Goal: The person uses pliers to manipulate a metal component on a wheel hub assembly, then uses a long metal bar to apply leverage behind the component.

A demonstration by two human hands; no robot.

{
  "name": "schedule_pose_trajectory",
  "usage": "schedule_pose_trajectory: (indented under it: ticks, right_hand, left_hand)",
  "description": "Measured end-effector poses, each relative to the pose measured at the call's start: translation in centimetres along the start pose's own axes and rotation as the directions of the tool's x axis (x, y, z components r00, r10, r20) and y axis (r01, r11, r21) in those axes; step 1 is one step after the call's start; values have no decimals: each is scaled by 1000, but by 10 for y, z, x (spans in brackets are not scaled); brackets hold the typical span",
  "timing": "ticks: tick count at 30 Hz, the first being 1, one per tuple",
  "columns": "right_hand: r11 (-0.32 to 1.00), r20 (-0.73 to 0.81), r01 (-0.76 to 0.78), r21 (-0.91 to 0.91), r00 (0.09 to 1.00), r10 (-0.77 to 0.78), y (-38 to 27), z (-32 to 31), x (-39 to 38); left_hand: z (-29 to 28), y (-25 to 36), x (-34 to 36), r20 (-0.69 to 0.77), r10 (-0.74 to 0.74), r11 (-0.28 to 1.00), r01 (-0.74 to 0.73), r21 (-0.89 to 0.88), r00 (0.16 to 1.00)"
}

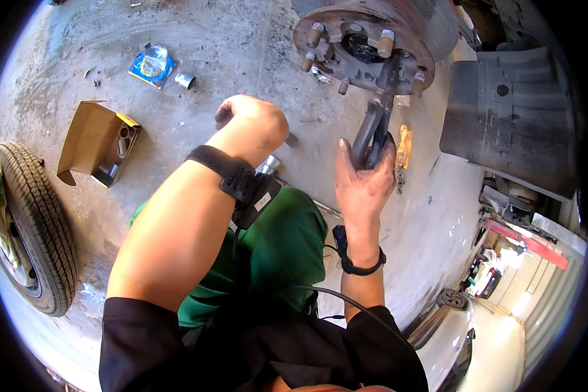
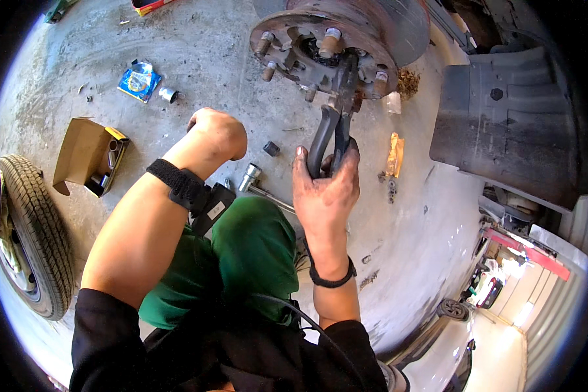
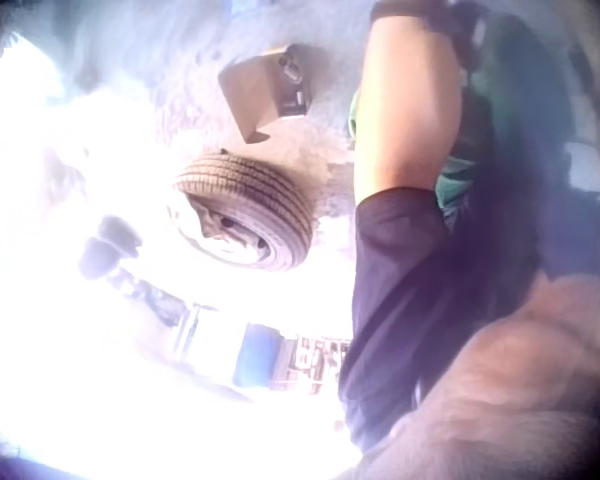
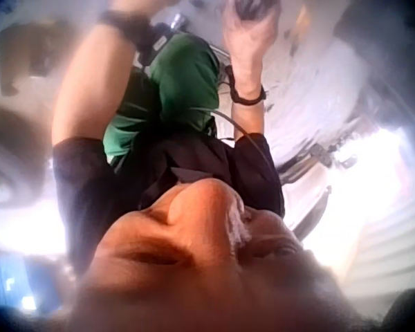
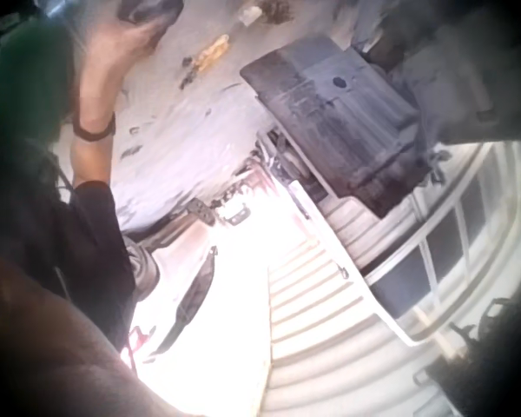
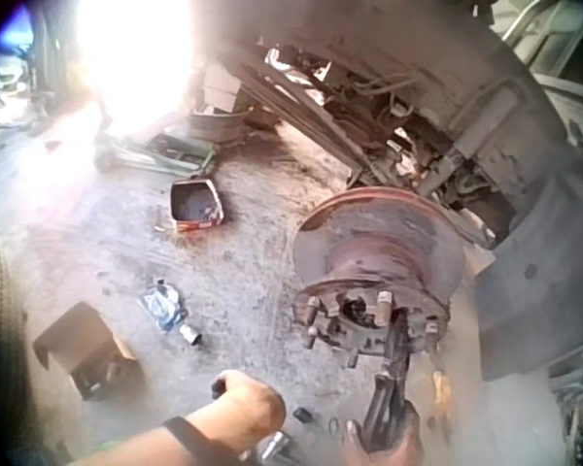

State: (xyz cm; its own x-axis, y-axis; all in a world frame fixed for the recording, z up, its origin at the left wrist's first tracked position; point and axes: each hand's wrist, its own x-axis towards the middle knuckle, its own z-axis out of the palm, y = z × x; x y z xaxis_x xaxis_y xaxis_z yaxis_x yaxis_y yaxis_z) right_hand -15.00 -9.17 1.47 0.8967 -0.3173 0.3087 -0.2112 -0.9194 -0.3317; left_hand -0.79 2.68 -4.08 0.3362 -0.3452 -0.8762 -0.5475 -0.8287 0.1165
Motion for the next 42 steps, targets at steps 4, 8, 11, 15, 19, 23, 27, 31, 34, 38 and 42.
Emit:
schedule_pose_trajectory:
  ticks: [4, 8, 11, 15, 19, 23, 27, 31, 34, 38, 42]
  right_hand:
    - [986, -181, -135, 95, 972, 151, -14, -5, -7]
    - [984, -22, -163, -70, 987, 162, 1, 8, -3]
    - [967, -84, -247, 56, 964, 251, -23, -14, -7]
    - [965, -72, -209, -157, 977, 200, -6, 2, -4]
    - [963, -92, -259, 77, 960, 265, -30, -21, -4]
    - [996, -418, 87, -17, 904, -86, -14, -16, -11]
    - [982, -169, -181, -51, 971, 170, -6, 7, -8]
    - [983, -82, -144, -116, 987, 135, -2, 5, -5]
    - [948, -78, -289, 135, 950, 301, -23, -1, -15]
    - [996, -463, 74, -58, 882, -92, -12, 2, -4]
    - [973, -30, -164, -160, 986, 162, -4, 5, 2]
  left_hand:
    - [1, -2, 2, -12, 29, 999, -29, 30, 1000]
    - [-1, -2, 2, 4, 42, 999, -42, 32, 999]
    - [2, -3, 3, -17, 62, 996, -61, 69, 998]
    - [-1, 3, -1, -4, 67, 995, -66, 78, 998]
    - [-1, 1, 0, -75, 83, 996, -81, 26, 994]
    - [0, 5, 4, 4, 38, 994, -38, 99, 999]
    - [1, 9, 4, 31, 58, 989, -62, 135, 998]
    - [-2, 0, 4, -41, 23, 1000, -23, 20, 999]
    - [6, -3, 12, -9, 34, 997, -34, 69, 999]
    - [4, 1, 16, 35, 37, 990, -41, 132, 999]
    - [0, -5, 14, -34, 26, 998, -23, 65, 999]
